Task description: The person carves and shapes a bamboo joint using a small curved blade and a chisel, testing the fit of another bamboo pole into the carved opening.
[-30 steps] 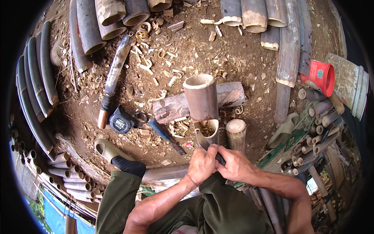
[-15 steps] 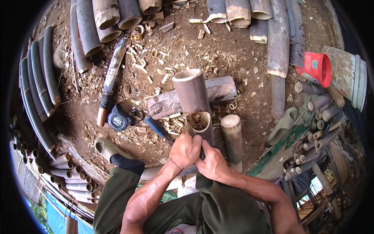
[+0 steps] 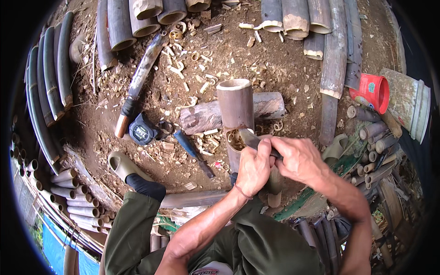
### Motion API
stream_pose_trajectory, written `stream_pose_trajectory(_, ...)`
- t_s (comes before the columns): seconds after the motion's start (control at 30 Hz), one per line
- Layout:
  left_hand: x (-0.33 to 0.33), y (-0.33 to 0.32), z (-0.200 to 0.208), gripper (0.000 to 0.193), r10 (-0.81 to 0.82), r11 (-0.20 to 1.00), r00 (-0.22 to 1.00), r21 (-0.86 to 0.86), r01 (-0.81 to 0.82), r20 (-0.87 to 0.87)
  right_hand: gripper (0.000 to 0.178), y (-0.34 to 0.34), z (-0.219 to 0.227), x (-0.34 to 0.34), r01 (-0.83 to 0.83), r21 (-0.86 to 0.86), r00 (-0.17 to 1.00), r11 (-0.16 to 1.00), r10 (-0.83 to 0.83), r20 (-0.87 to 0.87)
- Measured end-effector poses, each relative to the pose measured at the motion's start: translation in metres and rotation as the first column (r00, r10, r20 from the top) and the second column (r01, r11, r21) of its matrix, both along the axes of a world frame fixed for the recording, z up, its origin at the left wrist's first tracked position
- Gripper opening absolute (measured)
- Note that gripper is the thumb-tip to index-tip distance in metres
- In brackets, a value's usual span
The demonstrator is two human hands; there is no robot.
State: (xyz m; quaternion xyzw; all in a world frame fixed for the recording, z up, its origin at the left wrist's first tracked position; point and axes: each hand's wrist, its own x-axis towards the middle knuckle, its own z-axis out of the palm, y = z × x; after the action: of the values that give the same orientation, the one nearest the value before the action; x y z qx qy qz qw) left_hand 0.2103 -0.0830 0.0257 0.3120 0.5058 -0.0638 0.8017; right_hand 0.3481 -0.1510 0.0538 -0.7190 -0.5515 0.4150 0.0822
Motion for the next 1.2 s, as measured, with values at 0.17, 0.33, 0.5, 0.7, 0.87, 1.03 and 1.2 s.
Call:
stream_pose_trajectory(0.17,-0.010,-0.007,-0.004,0.040,0.468,0.862,0.879,-0.264,-0.432,0.092,0.027,0.049,0.021,0.007,-0.288,-0.086,0.953,0.954,0.295,0.071)
stream_pose_trajectory(0.33,-0.010,-0.003,-0.001,0.025,0.762,0.560,0.643,-0.580,-0.591,0.080,0.012,0.083,0.030,0.000,-0.514,-0.129,0.836,0.848,0.528,0.147)
stream_pose_trajectory(0.5,-0.006,0.003,0.004,0.037,0.324,0.941,0.946,-0.093,-0.325,-0.021,0.024,0.040,0.024,-0.002,-0.125,-0.186,0.991,0.974,0.133,0.032)
stream_pose_trajectory(0.7,-0.011,0.017,0.004,0.047,0.022,0.996,1.000,-0.091,-0.021,0.013,0.022,0.034,0.033,-0.005,-0.040,-0.168,0.999,0.985,0.043,0.014)
stream_pose_trajectory(0.87,-0.013,0.013,0.007,0.032,0.458,0.854,0.881,-0.333,-0.398,0.120,0.017,0.064,0.039,-0.004,-0.307,-0.194,0.930,0.932,0.337,0.148)
stream_pose_trajectory(1.03,-0.028,0.000,-0.010,0.029,0.704,0.656,0.685,-0.541,-0.526,0.187,0.009,0.088,0.037,-0.005,-0.464,-0.150,0.877,0.873,0.477,0.062)
stream_pose_trajectory(1.2,-0.027,-0.002,-0.009,0.040,0.800,0.524,0.591,-0.596,-0.608,0.102,0.009,0.110,0.034,-0.011,-0.641,-0.165,0.740,0.750,0.660,0.129)
